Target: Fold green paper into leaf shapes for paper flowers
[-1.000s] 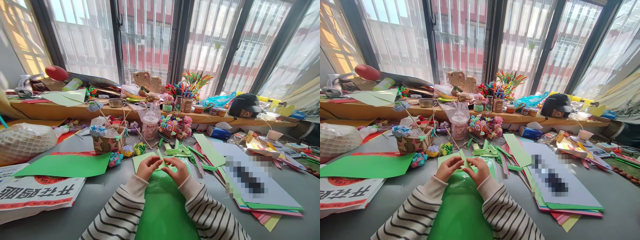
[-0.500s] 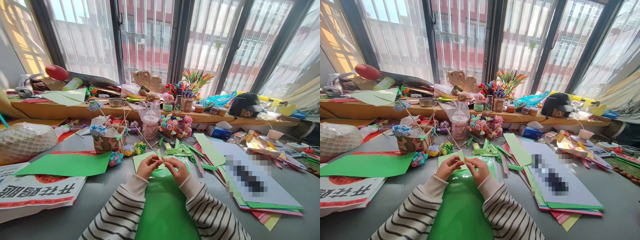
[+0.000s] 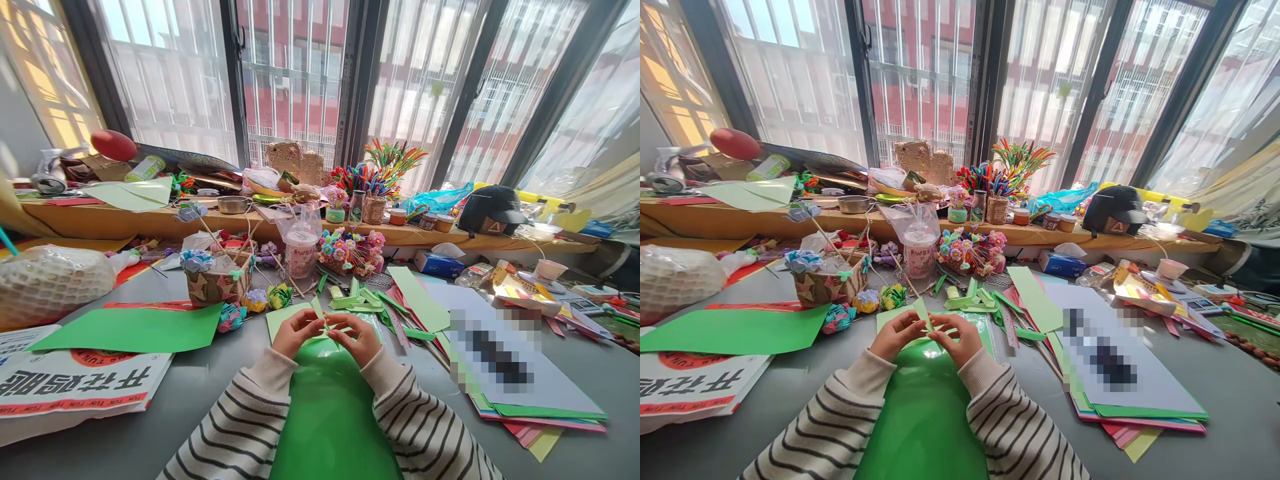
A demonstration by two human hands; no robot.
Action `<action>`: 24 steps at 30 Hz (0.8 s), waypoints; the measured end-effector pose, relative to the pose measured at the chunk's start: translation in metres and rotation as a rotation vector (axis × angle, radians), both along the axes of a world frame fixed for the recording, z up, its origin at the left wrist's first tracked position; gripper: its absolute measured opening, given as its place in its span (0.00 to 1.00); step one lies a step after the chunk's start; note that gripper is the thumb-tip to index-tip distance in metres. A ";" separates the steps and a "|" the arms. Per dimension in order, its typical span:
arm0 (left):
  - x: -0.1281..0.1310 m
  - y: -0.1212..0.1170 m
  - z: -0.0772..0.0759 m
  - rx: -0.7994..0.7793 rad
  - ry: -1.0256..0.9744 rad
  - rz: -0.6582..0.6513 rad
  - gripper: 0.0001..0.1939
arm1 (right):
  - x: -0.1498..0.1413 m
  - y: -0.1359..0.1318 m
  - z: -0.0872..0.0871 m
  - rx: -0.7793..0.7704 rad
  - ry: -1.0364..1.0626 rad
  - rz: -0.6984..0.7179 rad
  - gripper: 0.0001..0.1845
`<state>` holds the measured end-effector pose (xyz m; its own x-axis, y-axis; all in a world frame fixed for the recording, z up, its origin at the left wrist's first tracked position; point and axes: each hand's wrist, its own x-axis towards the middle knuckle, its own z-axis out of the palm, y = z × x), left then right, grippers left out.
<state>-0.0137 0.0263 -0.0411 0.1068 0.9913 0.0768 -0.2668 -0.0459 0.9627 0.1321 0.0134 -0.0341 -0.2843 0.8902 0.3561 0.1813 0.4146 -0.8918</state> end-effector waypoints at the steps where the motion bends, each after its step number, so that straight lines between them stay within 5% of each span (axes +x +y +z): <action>1: 0.000 0.000 0.000 -0.006 -0.007 -0.009 0.16 | 0.000 0.000 0.000 -0.010 0.008 -0.001 0.16; 11: -0.001 -0.003 0.006 -0.033 -0.055 -0.094 0.13 | 0.000 0.002 -0.003 -0.042 0.079 0.020 0.13; 24: 0.001 -0.002 0.003 -0.048 -0.070 -0.036 0.15 | 0.000 0.000 0.000 -0.004 -0.001 0.007 0.15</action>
<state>-0.0131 0.0240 -0.0379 0.1385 0.9896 0.0381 -0.3337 0.0104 0.9426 0.1325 0.0131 -0.0343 -0.2913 0.8895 0.3521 0.1791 0.4122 -0.8933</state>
